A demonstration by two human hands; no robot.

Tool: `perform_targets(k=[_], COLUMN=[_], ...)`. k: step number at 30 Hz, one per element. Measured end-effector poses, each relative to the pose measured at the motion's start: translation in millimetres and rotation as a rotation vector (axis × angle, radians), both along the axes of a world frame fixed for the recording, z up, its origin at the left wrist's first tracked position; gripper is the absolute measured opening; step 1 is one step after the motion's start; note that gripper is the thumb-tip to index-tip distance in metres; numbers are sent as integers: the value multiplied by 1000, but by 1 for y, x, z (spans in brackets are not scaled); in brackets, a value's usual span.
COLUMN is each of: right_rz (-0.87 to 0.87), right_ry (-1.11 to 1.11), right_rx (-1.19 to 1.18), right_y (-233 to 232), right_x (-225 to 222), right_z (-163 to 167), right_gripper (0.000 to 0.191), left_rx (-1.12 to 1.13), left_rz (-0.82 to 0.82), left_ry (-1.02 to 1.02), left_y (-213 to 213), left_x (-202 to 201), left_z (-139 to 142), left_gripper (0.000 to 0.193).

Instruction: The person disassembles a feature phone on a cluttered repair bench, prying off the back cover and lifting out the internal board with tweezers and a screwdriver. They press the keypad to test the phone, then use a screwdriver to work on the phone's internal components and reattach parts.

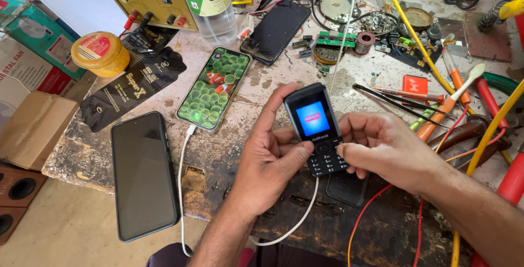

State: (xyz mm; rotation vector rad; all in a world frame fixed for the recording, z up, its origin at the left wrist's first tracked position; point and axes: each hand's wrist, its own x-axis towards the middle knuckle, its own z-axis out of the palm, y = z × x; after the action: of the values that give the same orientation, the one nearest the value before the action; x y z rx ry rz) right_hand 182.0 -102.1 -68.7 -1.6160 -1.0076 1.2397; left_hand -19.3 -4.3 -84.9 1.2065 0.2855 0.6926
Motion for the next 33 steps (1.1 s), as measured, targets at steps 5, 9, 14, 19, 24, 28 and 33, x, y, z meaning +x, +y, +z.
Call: perform_targets(k=[5, 9, 14, 19, 24, 28, 33], right_rz=[-20, 58, -99, -234, -372, 0, 339], right_ry=[-685, -411, -162, -256, -436, -958, -1213], right_rx=[415, 486, 426, 386, 251, 204, 324], right_y=[-6, -10, -8, -8, -8, -9, -6], right_x=[-6, -6, -6, -3, 29, 46, 35], right_z=[12, 11, 2, 9, 34, 49, 49], right_gripper=[69, 77, 26, 23, 27, 22, 29], left_rx=[-57, 105, 205, 238, -125, -117, -92], left_rz=[36, -21, -8, 66, 328, 323, 275], left_ry=[42, 154, 290, 108, 8, -63, -115], left_y=[0, -3, -5, -9, 6, 8, 8], left_x=[1, -4, -5, 3, 1, -4, -7], left_z=[7, 12, 9, 4, 7, 6, 0], left_gripper=[88, 79, 61, 51, 56, 66, 55])
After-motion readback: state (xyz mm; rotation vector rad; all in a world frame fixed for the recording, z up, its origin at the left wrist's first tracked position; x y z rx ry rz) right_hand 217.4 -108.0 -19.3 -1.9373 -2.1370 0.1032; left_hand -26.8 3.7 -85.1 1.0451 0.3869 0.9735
